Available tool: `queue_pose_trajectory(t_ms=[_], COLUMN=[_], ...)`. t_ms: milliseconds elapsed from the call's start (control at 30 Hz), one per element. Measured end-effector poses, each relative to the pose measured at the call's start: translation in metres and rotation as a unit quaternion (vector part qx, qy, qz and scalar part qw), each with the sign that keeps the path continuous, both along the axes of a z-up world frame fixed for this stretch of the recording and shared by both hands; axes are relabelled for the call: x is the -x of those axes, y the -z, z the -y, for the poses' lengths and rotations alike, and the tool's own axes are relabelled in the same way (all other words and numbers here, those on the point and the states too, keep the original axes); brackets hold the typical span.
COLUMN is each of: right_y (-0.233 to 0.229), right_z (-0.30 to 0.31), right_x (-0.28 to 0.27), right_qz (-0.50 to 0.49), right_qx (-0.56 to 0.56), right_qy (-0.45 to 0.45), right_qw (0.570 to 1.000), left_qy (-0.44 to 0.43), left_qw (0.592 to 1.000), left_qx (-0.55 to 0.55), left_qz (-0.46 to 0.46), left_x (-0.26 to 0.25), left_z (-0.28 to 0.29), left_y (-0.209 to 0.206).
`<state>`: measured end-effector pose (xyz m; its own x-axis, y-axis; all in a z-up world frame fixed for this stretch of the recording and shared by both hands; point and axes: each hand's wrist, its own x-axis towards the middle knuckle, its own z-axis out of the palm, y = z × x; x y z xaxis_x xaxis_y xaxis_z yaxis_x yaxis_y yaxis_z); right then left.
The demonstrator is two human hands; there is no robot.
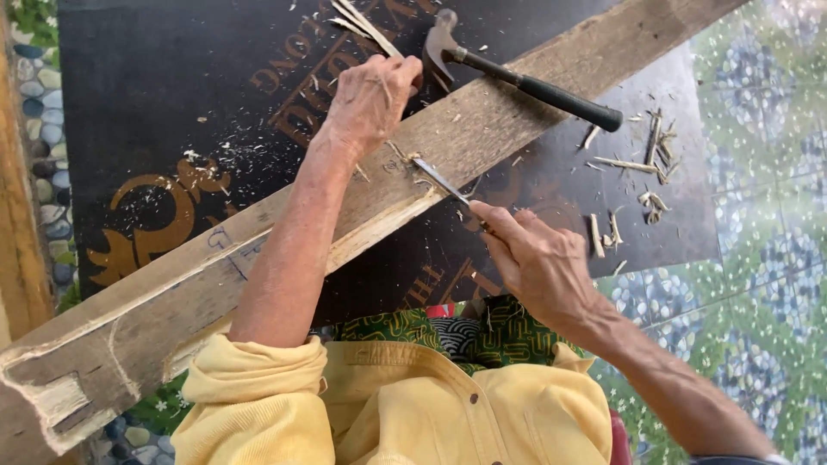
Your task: Carving a decorative pattern into a wooden plank using a hammer and chisel while sitting on the floor.
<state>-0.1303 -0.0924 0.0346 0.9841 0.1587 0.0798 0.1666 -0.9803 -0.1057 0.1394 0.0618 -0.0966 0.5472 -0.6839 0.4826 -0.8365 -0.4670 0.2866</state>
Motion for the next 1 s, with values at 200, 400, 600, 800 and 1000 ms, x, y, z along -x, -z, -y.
queue_pose_trajectory(t_ms=[200, 400, 600, 800, 1000], right_y=[-0.01, -0.044, -0.033, -0.024, -0.027], right_z=[0.03, 0.051, 0.041, 0.018, 0.048], right_x=[-0.018, -0.048, -0.041, -0.023, -0.035], right_qz=[-0.173, -0.107, -0.142, -0.15, -0.19], right_qx=[-0.259, 0.13, 0.225, -0.191, -0.155], right_qy=[0.145, -0.125, -0.144, 0.068, 0.068], right_qw=[0.939, 0.978, 0.953, 0.968, 0.967], left_qy=[-0.018, -0.041, -0.028, -0.02, -0.031], left_qw=[1.0, 0.999, 1.0, 0.999, 0.999], left_qx=[0.019, 0.008, 0.003, -0.025, 0.01], left_qz=[-0.007, -0.034, -0.008, -0.012, -0.02], left_x=[-0.005, -0.006, -0.002, 0.001, -0.006], left_z=[0.001, 0.0, 0.003, 0.002, 0.001], left_y=[0.012, 0.014, 0.005, 0.0, 0.009])
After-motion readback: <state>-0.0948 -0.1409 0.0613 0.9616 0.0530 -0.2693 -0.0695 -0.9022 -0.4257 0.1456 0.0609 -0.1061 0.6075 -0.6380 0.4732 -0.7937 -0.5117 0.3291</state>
